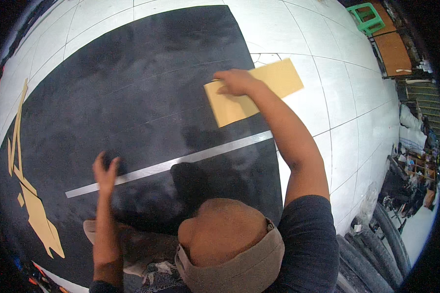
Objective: The person uses a long metal ruler and a utility knife to cut a large sheet of black material on the floor. They repeatedly position the ruler, cut along its edge, and remove the cut strips, working methodically across the sheet.
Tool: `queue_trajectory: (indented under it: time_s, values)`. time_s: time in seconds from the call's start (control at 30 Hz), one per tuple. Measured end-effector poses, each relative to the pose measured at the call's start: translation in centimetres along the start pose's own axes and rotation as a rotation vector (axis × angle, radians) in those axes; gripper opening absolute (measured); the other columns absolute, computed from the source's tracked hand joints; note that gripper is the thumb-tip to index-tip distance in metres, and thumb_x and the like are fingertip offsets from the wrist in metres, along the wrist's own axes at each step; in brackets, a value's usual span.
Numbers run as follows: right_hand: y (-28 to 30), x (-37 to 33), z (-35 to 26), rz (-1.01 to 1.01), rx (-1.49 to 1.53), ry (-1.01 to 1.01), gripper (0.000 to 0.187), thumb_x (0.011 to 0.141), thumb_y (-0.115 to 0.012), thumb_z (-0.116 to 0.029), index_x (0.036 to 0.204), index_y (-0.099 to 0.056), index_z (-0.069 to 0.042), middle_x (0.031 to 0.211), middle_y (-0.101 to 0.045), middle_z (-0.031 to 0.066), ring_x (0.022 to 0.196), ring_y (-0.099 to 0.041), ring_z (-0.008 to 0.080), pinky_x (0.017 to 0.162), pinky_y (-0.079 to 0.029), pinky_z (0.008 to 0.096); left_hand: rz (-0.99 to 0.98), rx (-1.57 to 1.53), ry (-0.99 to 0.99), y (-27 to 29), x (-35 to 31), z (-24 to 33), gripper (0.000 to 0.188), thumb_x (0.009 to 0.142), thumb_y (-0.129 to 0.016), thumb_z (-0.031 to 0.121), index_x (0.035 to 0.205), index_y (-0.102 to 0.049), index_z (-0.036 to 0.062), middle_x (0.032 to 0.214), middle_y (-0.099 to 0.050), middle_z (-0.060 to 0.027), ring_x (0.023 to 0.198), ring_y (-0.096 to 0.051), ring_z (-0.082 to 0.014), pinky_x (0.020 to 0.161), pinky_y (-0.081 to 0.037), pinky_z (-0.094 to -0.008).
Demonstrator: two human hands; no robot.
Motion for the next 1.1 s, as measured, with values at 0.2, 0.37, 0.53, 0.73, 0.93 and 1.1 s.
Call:
queue_trajectory:
  time_s: [0.2, 0.37, 0.53, 0.73, 0.93, 1.1]
  values:
    - [-3.5, -5.2, 9.8, 0.02, 0.068, -0.196, 0.05, 0.087, -0.076, -0.038, 0.126, -0.06, -0.01, 0.113, -0.069, 0.016, 0.107, -0.066, 0.036, 0.091, -0.051, 0.0453, -0.105, 0.415, 0.451, 11.0, -2.8, -19.2, 0.119, 0.071, -0.086, 0.06, 0.151, -0.031, -0.009, 0.151, -0.035, -0.0361, 0.144, -0.031, -0.0498, 0.118, -0.031, -0.0533]
    - [-4.5, -6.0, 8.1, 0.021, 0.116, -0.146, 0.053, 0.084, -0.078, -0.041, 0.126, -0.059, -0.015, 0.118, -0.069, 0.0142, 0.112, -0.064, 0.038, 0.093, -0.051, 0.0478, -0.215, 0.346, 0.527, 12.7, -3.6, -22.6, 0.131, 0.068, -0.087, 0.064, 0.153, -0.024, -0.0133, 0.154, -0.028, -0.0388, 0.146, -0.028, -0.0484, 0.12, -0.029, -0.0509]
    - [-4.6, -6.5, 6.5, 0.11, 0.083, -0.056, 0.051, 0.084, -0.079, -0.037, 0.126, -0.059, -0.017, 0.119, -0.066, 0.0125, 0.115, -0.061, 0.0359, 0.096, -0.05, 0.0474, -0.225, 0.208, 0.545, 12.5, -3.9, -23.6, 0.132, 0.065, -0.09, 0.059, 0.151, -0.024, -0.0159, 0.153, -0.031, -0.0377, 0.145, -0.032, -0.0471, 0.12, -0.029, -0.0493]
    - [-4.7, -7.1, 4.7, 0.123, 0.096, -0.028, 0.053, 0.082, -0.08, -0.037, 0.126, -0.059, -0.016, 0.116, -0.064, 0.0118, 0.116, -0.058, 0.0344, 0.097, -0.049, 0.0466, -0.203, 0.185, 0.531, 12.5, -4.3, -22.3, 0.122, 0.062, -0.096, 0.048, 0.145, -0.033, -0.0152, 0.141, -0.048, -0.0296, 0.132, -0.047, -0.0397, 0.112, -0.039, -0.0456]
    - [-4.8, -7.2, 4.3, 0.134, 0.067, -0.03, 0.056, 0.08, -0.082, -0.04, 0.126, -0.061, -0.015, 0.114, -0.063, 0.0108, 0.116, -0.057, 0.033, 0.097, -0.049, 0.0459, -0.275, 0.28, 0.613, 12.7, -4.7, -21.4, 0.138, 0.06, -0.095, 0.055, 0.152, -0.02, -0.0151, 0.156, -0.028, -0.0365, 0.147, -0.028, -0.0469, 0.121, -0.029, -0.0489]
    - [-4.9, -7.5, 4.4, 0.133, 0.043, -0.046, 0.055, 0.079, -0.082, -0.041, 0.125, -0.063, -0.017, 0.116, -0.062, 0.0107, 0.118, -0.057, 0.033, 0.097, -0.05, 0.046, -0.288, 0.27, 0.625, 12.2, -4.5, -19.9, 0.139, 0.059, -0.095, 0.056, 0.152, -0.019, -0.0163, 0.156, -0.027, -0.0367, 0.148, -0.027, -0.0465, 0.121, -0.028, -0.0488]
Point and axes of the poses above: each hand's wrist, its own x-axis towards the middle knuckle, its own y-axis out of the back of the hand, z = x × y, the point moved 6 cm from there along x, towards the middle knuckle
